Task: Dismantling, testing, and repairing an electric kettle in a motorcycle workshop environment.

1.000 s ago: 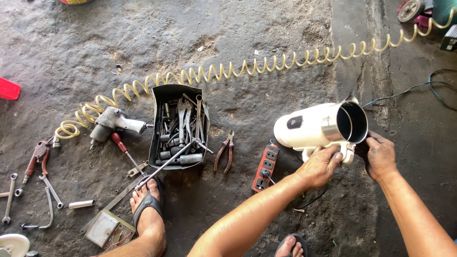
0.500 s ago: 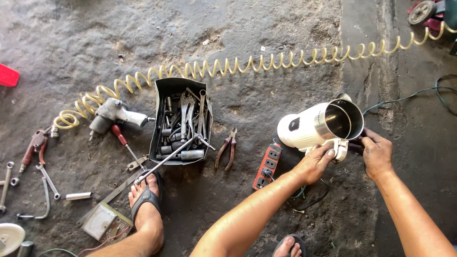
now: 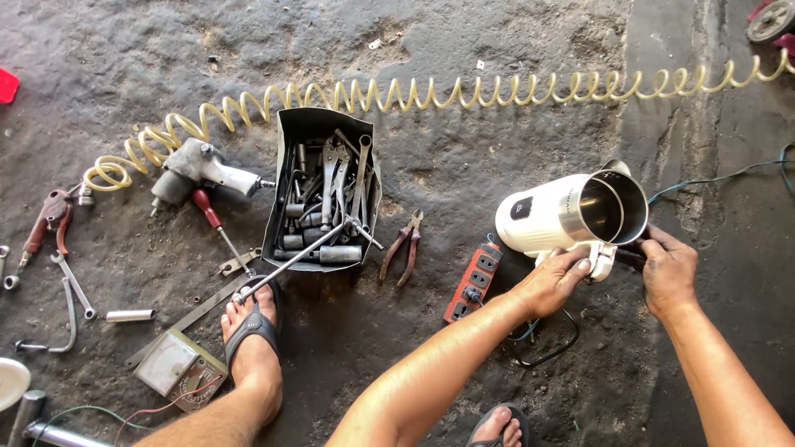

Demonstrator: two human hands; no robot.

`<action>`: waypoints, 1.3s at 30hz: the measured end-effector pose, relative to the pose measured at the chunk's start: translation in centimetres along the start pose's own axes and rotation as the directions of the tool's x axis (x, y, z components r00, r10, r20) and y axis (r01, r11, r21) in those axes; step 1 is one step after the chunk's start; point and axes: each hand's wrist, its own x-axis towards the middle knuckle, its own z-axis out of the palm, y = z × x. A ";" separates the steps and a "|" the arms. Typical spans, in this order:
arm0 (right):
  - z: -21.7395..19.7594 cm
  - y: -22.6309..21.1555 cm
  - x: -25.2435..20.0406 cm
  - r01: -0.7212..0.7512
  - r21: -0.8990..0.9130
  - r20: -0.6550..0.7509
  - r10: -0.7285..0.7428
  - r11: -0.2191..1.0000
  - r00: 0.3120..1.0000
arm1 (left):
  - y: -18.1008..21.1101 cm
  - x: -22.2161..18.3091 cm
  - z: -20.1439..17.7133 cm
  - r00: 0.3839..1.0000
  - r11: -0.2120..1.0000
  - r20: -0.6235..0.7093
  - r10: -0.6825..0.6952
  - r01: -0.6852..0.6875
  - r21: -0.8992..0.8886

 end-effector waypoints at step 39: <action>1.4 -0.3 -0.1 0.048 -0.095 0.027 -0.045 0.994 0.999 | -0.6 -0.6 -1.2 0.999 0.999 -0.033 -0.037 0.038 0.003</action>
